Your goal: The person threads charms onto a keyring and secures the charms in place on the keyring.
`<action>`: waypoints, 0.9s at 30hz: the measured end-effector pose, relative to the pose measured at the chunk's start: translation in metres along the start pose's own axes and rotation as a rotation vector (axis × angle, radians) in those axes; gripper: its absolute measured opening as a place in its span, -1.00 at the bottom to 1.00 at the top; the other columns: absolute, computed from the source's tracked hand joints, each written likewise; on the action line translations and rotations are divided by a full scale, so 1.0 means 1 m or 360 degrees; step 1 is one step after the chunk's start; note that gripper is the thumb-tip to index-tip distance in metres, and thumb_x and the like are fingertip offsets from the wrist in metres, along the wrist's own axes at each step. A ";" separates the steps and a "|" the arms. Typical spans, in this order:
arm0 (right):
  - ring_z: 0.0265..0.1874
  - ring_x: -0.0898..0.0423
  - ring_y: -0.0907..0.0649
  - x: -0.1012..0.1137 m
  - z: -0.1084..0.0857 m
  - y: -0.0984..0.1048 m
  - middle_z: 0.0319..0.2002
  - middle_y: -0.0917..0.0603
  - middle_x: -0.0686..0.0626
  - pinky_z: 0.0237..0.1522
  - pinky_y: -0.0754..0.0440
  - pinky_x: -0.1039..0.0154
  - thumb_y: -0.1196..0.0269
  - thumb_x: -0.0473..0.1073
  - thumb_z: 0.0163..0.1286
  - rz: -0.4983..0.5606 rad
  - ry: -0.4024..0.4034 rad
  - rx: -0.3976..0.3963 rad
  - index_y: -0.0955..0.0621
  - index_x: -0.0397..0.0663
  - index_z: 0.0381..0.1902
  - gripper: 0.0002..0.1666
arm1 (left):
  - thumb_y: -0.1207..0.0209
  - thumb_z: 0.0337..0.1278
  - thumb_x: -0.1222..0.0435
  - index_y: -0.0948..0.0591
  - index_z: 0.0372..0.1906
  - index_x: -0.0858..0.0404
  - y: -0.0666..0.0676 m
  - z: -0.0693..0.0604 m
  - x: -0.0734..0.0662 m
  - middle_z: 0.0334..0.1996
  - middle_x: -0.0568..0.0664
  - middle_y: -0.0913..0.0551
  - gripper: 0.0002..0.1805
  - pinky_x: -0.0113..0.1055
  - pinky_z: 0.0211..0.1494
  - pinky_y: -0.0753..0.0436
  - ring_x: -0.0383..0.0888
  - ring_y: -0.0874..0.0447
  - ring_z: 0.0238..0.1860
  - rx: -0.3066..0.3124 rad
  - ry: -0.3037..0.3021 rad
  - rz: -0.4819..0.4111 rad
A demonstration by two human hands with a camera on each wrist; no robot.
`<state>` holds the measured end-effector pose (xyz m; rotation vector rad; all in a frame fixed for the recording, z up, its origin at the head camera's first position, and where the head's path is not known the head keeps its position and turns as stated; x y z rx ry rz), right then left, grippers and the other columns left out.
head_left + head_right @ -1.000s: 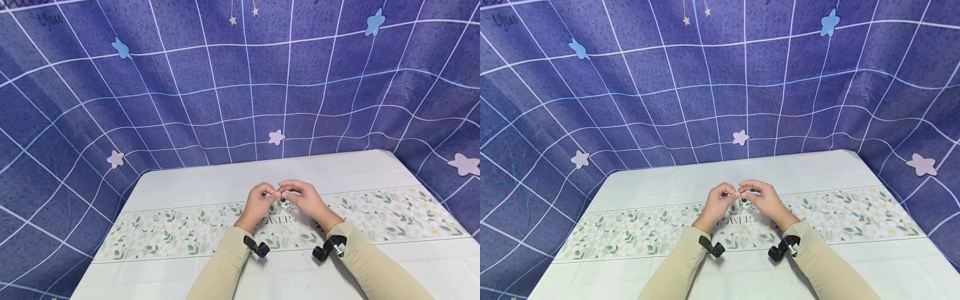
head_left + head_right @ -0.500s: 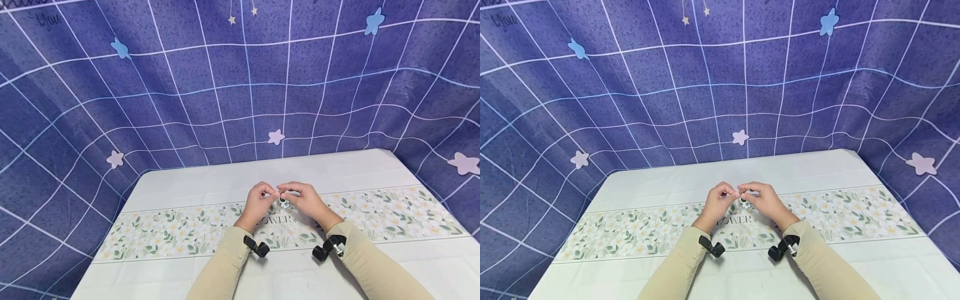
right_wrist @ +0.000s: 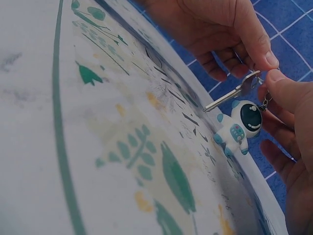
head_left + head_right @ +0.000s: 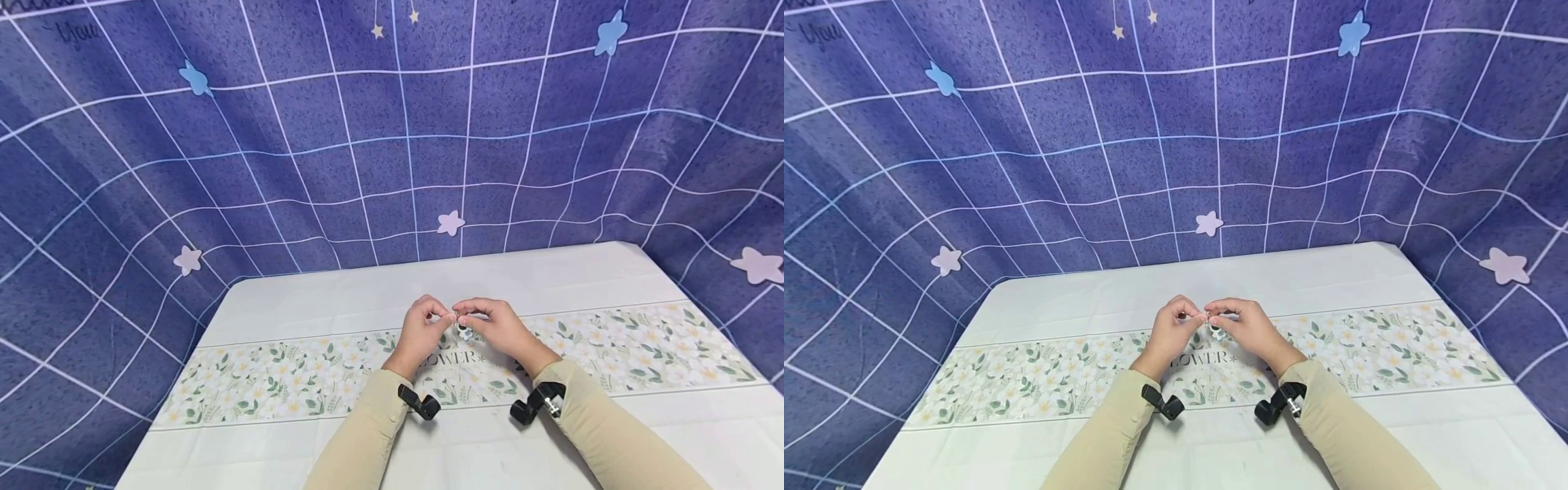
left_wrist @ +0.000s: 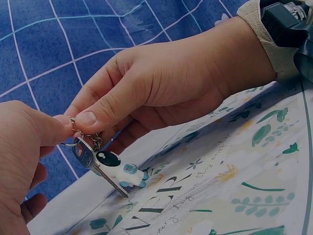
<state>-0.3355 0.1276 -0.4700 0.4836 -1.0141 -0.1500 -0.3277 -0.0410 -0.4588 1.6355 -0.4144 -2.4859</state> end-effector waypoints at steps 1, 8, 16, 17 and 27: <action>0.01 -0.07 -0.72 -0.001 0.000 0.000 -0.06 -0.78 -0.08 0.15 -0.59 -0.12 -0.37 -0.25 0.35 -0.0004 0.0001 0.0002 -0.74 -0.15 -0.02 -0.75 | -0.30 0.20 0.50 -0.58 -0.46 0.46 0.001 -0.001 -0.004 -0.32 0.29 -0.57 -0.83 0.24 0.13 -0.41 0.18 -0.49 -0.12 0.0002 0.0002 -0.0002; 0.03 -0.08 -0.71 -0.002 0.000 0.000 -0.04 -0.77 -0.09 0.19 -0.57 -0.08 -0.36 -0.22 0.37 0.0041 -0.0046 0.0035 -0.74 -0.15 -0.01 -0.74 | -0.28 0.23 0.49 -0.56 -0.47 0.45 0.006 -0.009 -0.032 -0.33 0.25 -0.55 -0.82 0.20 0.12 -0.41 0.20 -0.50 -0.14 0.0005 -0.0006 -0.0013; 0.05 -0.17 -0.69 -0.002 0.000 -0.002 0.01 -0.74 -0.23 0.19 -0.58 -0.07 -0.32 -0.36 0.37 0.0133 -0.0103 0.0074 -0.68 -0.33 0.05 -0.69 | -0.29 0.22 0.50 -0.56 -0.47 0.46 0.007 -0.009 -0.033 -0.34 0.25 -0.56 -0.82 0.12 0.13 -0.44 0.06 -0.52 -0.21 0.0014 -0.0027 -0.0032; 0.04 -0.20 -0.68 0.001 -0.001 -0.002 0.01 -0.73 -0.26 0.18 -0.57 -0.11 -0.31 -0.39 0.36 0.0142 -0.0107 0.0076 -0.67 -0.36 0.05 -0.69 | -0.29 0.22 0.50 -0.56 -0.46 0.46 0.007 -0.009 -0.033 -0.34 0.24 -0.57 -0.83 0.09 0.12 -0.45 0.01 -0.52 -0.22 0.0015 -0.0022 -0.0036; -0.01 -0.23 -0.69 0.041 -0.003 0.007 -0.07 -0.74 -0.27 0.18 -0.55 -0.20 -0.30 -0.46 0.33 0.0069 -0.0054 0.0042 -0.68 -0.38 -0.04 -0.76 | -0.28 0.22 0.50 -0.54 -0.45 0.52 0.010 -0.009 -0.030 -0.33 0.24 -0.58 -0.80 -0.41 -0.23 -0.44 -0.21 -0.46 -0.35 0.0056 0.0096 -0.0187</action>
Point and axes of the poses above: each hand's wrist, its own z-axis towards the middle knuckle, its own y-axis out of the back of the hand, x = y × z, the point moved 4 cm from there along z, towards the middle knuckle
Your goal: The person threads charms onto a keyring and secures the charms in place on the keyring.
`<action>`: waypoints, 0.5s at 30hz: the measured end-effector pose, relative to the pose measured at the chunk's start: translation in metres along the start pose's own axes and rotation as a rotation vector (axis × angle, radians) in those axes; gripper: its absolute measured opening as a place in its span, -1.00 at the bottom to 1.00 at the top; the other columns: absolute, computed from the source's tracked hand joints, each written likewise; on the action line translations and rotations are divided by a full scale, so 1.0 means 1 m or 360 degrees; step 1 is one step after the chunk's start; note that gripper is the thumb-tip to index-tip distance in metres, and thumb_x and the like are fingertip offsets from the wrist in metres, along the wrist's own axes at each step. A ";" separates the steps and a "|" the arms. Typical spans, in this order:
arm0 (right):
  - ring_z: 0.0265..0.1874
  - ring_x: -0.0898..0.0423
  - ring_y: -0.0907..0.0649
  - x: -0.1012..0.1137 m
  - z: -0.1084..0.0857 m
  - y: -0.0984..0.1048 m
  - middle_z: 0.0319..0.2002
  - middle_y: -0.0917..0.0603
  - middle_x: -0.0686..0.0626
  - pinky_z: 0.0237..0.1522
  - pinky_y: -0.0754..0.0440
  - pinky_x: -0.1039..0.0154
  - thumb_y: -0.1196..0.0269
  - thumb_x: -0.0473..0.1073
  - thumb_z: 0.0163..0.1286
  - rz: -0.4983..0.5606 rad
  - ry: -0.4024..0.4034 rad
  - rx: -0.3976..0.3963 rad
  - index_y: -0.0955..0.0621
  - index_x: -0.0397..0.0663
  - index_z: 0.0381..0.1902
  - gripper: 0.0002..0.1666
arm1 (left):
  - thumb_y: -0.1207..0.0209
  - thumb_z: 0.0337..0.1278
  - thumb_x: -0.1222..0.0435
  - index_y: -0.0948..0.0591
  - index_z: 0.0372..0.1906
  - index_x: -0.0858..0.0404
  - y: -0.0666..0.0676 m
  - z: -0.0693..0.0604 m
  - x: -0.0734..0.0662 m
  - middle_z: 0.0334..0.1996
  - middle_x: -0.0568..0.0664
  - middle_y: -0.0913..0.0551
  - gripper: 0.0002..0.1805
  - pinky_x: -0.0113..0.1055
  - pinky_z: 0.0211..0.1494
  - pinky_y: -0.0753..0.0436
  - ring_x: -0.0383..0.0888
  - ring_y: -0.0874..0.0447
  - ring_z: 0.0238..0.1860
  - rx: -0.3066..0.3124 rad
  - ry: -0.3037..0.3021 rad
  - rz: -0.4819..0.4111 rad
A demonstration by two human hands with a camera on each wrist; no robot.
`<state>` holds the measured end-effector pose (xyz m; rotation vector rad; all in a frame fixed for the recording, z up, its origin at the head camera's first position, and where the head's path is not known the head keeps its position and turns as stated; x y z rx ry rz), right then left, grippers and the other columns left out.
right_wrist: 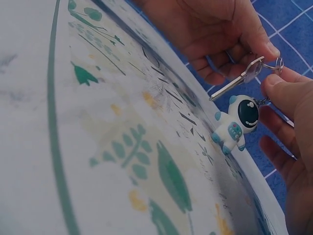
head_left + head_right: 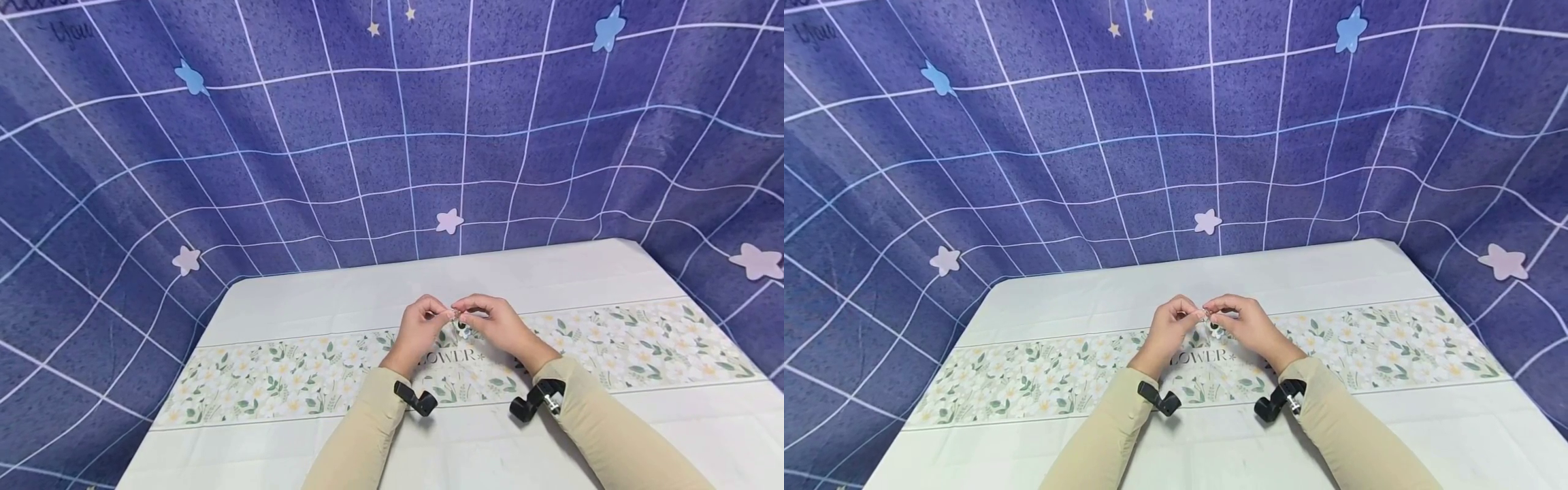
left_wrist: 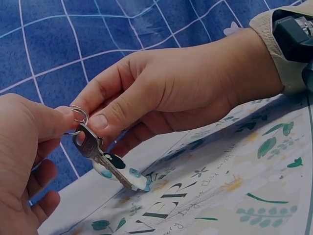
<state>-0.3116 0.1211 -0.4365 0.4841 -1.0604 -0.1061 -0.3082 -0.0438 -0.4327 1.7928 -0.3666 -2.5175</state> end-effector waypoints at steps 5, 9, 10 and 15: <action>0.00 -0.21 -0.69 -0.023 0.003 -0.004 -0.06 -0.75 -0.23 0.14 -0.59 -0.17 -0.32 -0.40 0.35 -0.0009 0.0011 -0.0018 -0.70 -0.31 -0.03 -0.76 | -0.27 0.22 0.50 -0.54 -0.43 0.54 0.000 0.001 0.004 -0.36 0.15 -0.60 -0.82 -0.43 -0.25 -0.45 -0.24 -0.46 -0.37 0.0000 0.0092 -0.0055; 0.00 -0.12 -0.70 -0.041 0.004 -0.006 -0.06 -0.76 -0.13 0.10 -0.65 -0.04 -0.34 -0.32 0.36 0.0012 0.0022 -0.0011 -0.72 -0.19 -0.04 -0.78 | -0.27 0.22 0.50 -0.53 -0.43 0.55 0.001 0.003 0.009 -0.39 -0.03 -0.56 -0.81 -0.41 -0.23 -0.46 -0.27 -0.47 -0.36 0.0022 0.0137 -0.0100; -0.01 -0.08 -0.71 -0.041 0.004 -0.006 -0.07 -0.76 -0.11 0.08 -0.66 0.01 -0.35 -0.30 0.35 0.0013 0.0037 -0.0010 -0.73 -0.16 -0.06 -0.79 | -0.27 0.22 0.51 -0.53 -0.43 0.55 0.001 0.003 0.010 -0.40 -0.07 -0.55 -0.80 -0.41 -0.22 -0.47 -0.28 -0.47 -0.36 0.0030 0.0143 -0.0108; -0.08 0.05 -0.72 -0.039 0.003 -0.006 -0.14 -0.77 -0.04 -0.01 -0.70 0.16 -0.36 -0.29 0.35 0.0005 0.0099 -0.0009 -0.75 -0.10 -0.13 -0.85 | -0.25 0.24 0.50 -0.52 -0.45 0.52 0.001 0.003 0.015 -0.39 -0.14 -0.52 -0.81 -0.39 -0.24 -0.45 -0.24 -0.46 -0.35 0.0017 0.0185 -0.0145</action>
Point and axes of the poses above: each hand's wrist, its own z-axis towards the middle knuckle, its own y-axis out of the back of the hand, x = y × z, the point moved 4 cm from there along z, towards the middle knuckle
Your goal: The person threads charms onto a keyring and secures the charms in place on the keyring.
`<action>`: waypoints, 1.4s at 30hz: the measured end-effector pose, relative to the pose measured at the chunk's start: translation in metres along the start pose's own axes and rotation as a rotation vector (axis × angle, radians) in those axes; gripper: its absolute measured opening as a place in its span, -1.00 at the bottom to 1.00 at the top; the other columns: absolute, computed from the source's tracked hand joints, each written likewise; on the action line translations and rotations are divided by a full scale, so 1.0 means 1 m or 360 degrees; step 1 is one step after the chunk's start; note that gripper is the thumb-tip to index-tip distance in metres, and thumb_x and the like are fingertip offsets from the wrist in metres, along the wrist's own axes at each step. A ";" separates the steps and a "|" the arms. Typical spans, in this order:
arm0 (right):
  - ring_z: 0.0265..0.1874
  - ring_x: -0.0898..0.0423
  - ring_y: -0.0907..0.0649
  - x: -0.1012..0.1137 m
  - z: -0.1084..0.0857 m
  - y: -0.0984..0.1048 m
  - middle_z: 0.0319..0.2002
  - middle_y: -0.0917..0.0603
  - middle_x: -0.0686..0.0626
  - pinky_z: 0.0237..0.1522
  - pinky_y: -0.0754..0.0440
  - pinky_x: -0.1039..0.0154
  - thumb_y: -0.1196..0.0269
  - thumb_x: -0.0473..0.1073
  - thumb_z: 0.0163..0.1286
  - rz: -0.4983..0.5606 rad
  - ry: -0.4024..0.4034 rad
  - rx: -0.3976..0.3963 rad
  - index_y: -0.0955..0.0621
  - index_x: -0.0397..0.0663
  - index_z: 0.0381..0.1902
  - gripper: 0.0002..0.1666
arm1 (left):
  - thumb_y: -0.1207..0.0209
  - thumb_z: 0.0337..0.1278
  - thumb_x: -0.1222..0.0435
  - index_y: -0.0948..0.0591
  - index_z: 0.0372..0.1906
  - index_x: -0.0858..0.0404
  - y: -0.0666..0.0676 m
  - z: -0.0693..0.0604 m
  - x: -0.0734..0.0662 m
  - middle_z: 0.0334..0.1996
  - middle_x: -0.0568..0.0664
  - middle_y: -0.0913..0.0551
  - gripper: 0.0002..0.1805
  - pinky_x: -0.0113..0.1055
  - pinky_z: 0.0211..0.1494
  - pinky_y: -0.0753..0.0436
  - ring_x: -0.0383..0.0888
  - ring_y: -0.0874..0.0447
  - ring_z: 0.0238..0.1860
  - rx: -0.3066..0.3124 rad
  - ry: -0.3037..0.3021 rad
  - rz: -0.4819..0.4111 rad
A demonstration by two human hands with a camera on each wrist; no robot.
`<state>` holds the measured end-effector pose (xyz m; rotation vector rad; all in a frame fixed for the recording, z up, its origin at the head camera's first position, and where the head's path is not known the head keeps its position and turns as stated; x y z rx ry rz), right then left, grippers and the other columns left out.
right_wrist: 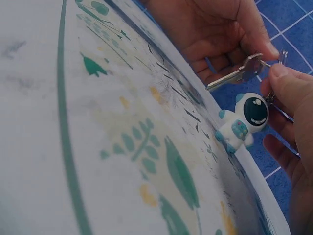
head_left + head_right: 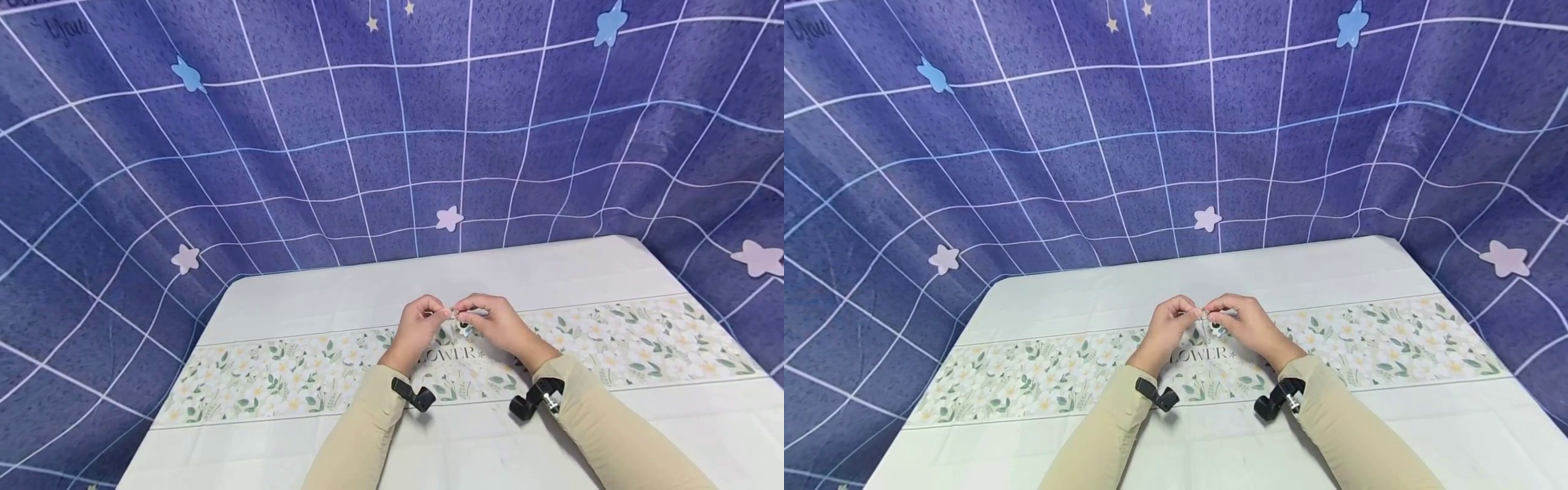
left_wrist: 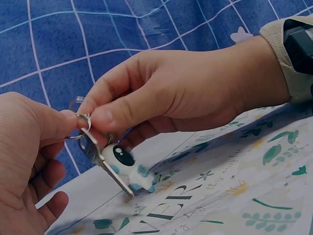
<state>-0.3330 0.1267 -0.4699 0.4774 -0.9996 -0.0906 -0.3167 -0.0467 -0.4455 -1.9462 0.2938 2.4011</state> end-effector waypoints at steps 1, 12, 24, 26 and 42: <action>-0.09 0.08 -0.73 0.000 0.000 0.000 -0.15 -0.77 -0.02 -0.02 -0.70 0.17 -0.36 -0.28 0.35 -0.0004 0.0006 0.0001 -0.75 -0.09 -0.15 -0.86 | -0.25 0.24 0.50 -0.52 -0.45 0.51 0.000 0.000 0.001 -0.40 -0.14 -0.52 -0.81 -0.39 -0.24 -0.45 -0.24 -0.45 -0.36 -0.0009 0.0008 -0.0007; -0.10 0.11 -0.73 -0.003 0.000 -0.001 -0.14 -0.77 0.01 0.00 -0.70 0.18 -0.35 -0.28 0.35 -0.0034 -0.0004 0.0014 -0.75 -0.08 -0.14 -0.86 | -0.26 0.21 0.53 -0.51 -0.43 0.55 0.001 0.002 0.002 -0.42 -0.12 -0.52 -0.82 -0.41 -0.29 -0.43 -0.24 -0.42 -0.40 -0.0026 0.0007 -0.0013; -0.14 0.11 -0.70 -0.001 -0.001 -0.001 -0.16 -0.78 -0.02 -0.01 -0.68 0.05 -0.41 -0.21 0.33 -0.0007 -0.0128 -0.0010 -0.75 -0.09 -0.13 -0.83 | -0.26 0.18 0.56 -0.50 -0.48 0.52 -0.002 -0.003 -0.012 -0.39 0.18 -0.52 -0.81 -0.43 -0.26 -0.39 -0.21 -0.40 -0.38 -0.0025 -0.0209 0.0210; -0.15 0.08 -0.70 -0.001 -0.001 -0.001 -0.17 -0.78 -0.05 -0.01 -0.68 0.02 -0.41 -0.23 0.32 0.0006 -0.0123 -0.0026 -0.75 -0.12 -0.14 -0.84 | -0.26 0.19 0.56 -0.50 -0.47 0.53 -0.003 -0.001 -0.009 -0.37 0.24 -0.51 -0.81 -0.41 -0.25 -0.37 -0.20 -0.38 -0.38 -0.0008 -0.0217 0.0239; -0.14 0.09 -0.72 -0.006 0.000 -0.002 -0.12 -0.77 -0.03 0.03 -0.66 0.03 -0.42 -0.26 0.30 0.0067 -0.0125 0.0045 -0.73 -0.11 -0.06 -0.76 | -0.33 0.20 0.43 -0.52 -0.52 0.29 0.000 0.013 0.026 -0.41 -0.07 -0.50 -0.76 -0.41 -0.24 -0.40 -0.23 -0.41 -0.37 -0.0085 -0.0204 0.0297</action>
Point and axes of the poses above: each hand's wrist, its own z-axis towards the middle knuckle, its own y-axis out of the back of the hand, x = y × z, the point moved 4 cm from there along z, towards the middle knuckle
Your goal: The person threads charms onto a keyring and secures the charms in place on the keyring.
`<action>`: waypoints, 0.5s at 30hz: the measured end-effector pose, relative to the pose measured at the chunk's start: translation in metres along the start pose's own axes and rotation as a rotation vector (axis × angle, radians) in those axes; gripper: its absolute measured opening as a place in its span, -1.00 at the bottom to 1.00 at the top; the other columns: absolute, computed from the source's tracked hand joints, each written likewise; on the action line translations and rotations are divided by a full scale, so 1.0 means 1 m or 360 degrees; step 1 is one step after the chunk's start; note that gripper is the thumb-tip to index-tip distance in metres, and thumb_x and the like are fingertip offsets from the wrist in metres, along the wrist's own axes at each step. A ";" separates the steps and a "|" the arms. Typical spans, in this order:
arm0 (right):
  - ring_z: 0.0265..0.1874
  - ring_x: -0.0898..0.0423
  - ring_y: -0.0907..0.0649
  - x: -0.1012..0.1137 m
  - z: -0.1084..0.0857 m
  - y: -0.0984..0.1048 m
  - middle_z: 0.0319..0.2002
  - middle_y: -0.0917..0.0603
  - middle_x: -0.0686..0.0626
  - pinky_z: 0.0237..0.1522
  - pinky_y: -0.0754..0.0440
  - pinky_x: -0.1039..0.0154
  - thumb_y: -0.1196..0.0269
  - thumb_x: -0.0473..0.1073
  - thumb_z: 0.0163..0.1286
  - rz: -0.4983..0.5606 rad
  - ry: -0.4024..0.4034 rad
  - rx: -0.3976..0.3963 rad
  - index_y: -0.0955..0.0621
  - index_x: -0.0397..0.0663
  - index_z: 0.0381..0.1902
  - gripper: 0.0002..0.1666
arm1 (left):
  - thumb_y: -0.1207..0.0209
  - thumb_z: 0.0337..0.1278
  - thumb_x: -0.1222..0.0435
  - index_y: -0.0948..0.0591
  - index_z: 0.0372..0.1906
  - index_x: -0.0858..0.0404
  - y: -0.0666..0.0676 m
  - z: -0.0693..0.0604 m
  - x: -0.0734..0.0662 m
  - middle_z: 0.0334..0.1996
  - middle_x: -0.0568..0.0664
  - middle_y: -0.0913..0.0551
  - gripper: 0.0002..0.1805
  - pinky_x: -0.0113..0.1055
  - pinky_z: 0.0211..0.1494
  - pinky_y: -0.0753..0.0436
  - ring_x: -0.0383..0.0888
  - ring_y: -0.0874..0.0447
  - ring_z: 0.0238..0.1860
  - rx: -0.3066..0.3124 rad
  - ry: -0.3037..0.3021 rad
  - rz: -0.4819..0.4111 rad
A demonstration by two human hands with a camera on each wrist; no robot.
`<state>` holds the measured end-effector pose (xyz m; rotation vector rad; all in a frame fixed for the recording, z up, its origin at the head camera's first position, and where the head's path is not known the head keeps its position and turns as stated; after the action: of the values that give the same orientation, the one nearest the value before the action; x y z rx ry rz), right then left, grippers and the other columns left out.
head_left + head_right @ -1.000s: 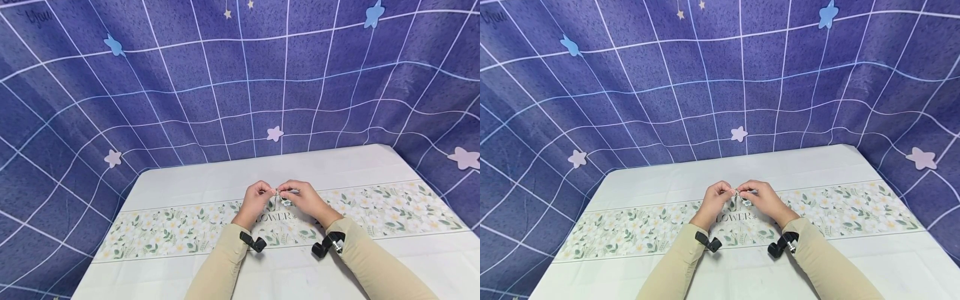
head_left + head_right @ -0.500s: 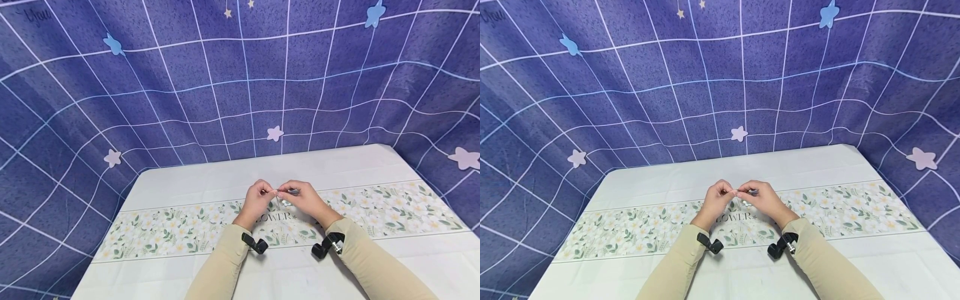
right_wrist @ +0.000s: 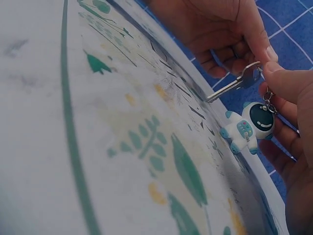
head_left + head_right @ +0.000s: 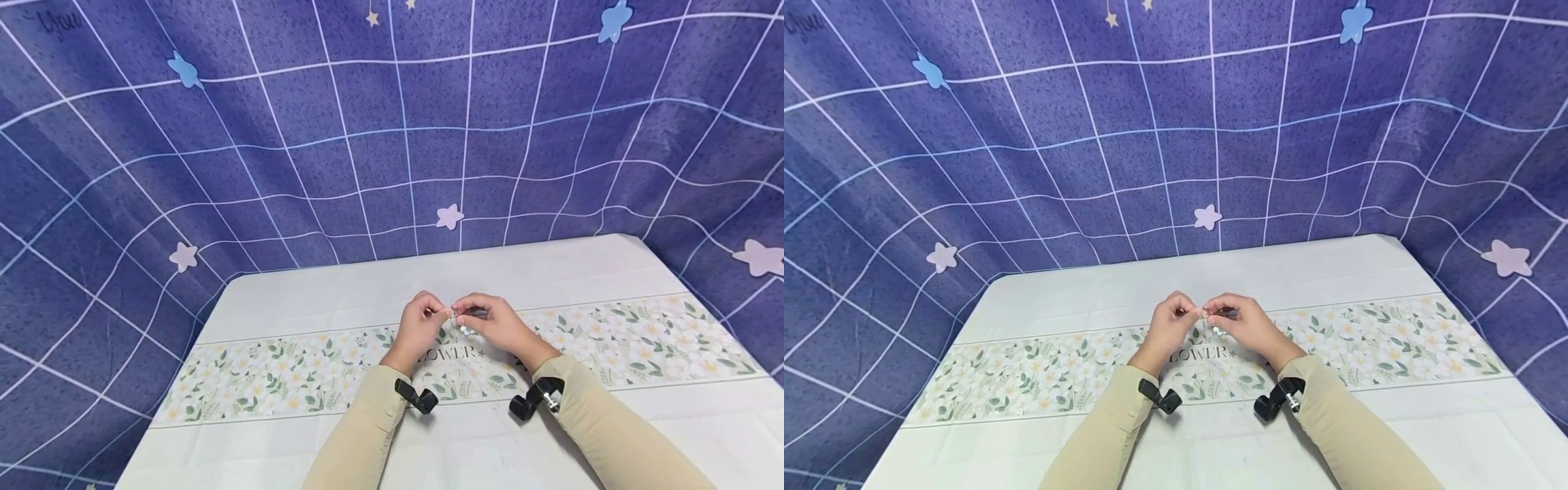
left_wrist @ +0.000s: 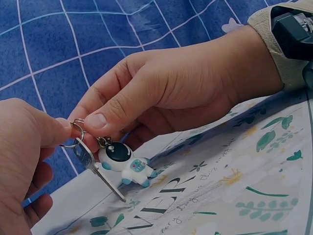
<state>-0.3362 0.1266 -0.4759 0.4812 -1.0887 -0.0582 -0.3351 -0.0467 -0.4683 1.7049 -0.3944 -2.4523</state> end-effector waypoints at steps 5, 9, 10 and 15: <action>-0.11 0.04 -0.72 0.000 0.000 0.001 -0.10 -0.77 -0.08 0.04 -0.66 0.06 -0.41 -0.27 0.31 0.0039 -0.0022 0.0004 -0.70 -0.17 0.02 -0.69 | -0.32 0.21 0.43 -0.52 -0.51 0.30 -0.001 0.001 0.001 -0.41 -0.09 -0.50 -0.76 -0.42 -0.25 -0.41 -0.22 -0.42 -0.37 0.0018 -0.0019 -0.0036; -0.13 0.07 -0.72 0.009 0.000 0.002 -0.10 -0.76 -0.19 0.02 -0.65 0.18 -0.35 -0.31 0.36 0.0133 -0.0050 0.0010 -0.64 -0.32 0.08 -0.64 | -0.32 0.21 0.44 -0.53 -0.50 0.33 -0.001 0.001 0.001 -0.40 -0.03 -0.51 -0.77 -0.43 -0.24 -0.41 -0.22 -0.42 -0.36 0.0033 -0.0031 -0.0066; -0.15 0.12 -0.72 0.008 0.000 0.002 -0.11 -0.75 -0.21 0.02 -0.65 0.23 -0.34 -0.34 0.37 0.0168 -0.0053 0.0005 -0.63 -0.35 0.08 -0.65 | -0.32 0.21 0.45 -0.53 -0.50 0.34 -0.001 0.001 0.001 -0.39 -0.03 -0.51 -0.78 -0.43 -0.24 -0.42 -0.22 -0.43 -0.36 0.0037 -0.0031 -0.0072; -0.21 0.24 -0.71 0.015 0.000 0.004 -0.16 -0.72 -0.31 -0.07 -0.66 0.35 -0.28 -0.43 0.37 0.0250 -0.0070 -0.0019 -0.63 -0.47 -0.08 -0.80 | -0.31 0.21 0.46 -0.52 -0.50 0.31 -0.002 0.001 0.001 -0.40 -0.08 -0.49 -0.77 -0.43 -0.22 -0.42 -0.24 -0.43 -0.35 0.0052 -0.0046 -0.0046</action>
<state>-0.3296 0.1255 -0.4617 0.3841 -1.1658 0.0632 -0.3361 -0.0445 -0.4694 1.7011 -0.4184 -2.5070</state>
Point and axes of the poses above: each hand's wrist, its own z-axis towards the middle knuckle, its own y-axis out of the back of the hand, x = y × z, the point moved 4 cm from there along z, towards the middle knuckle
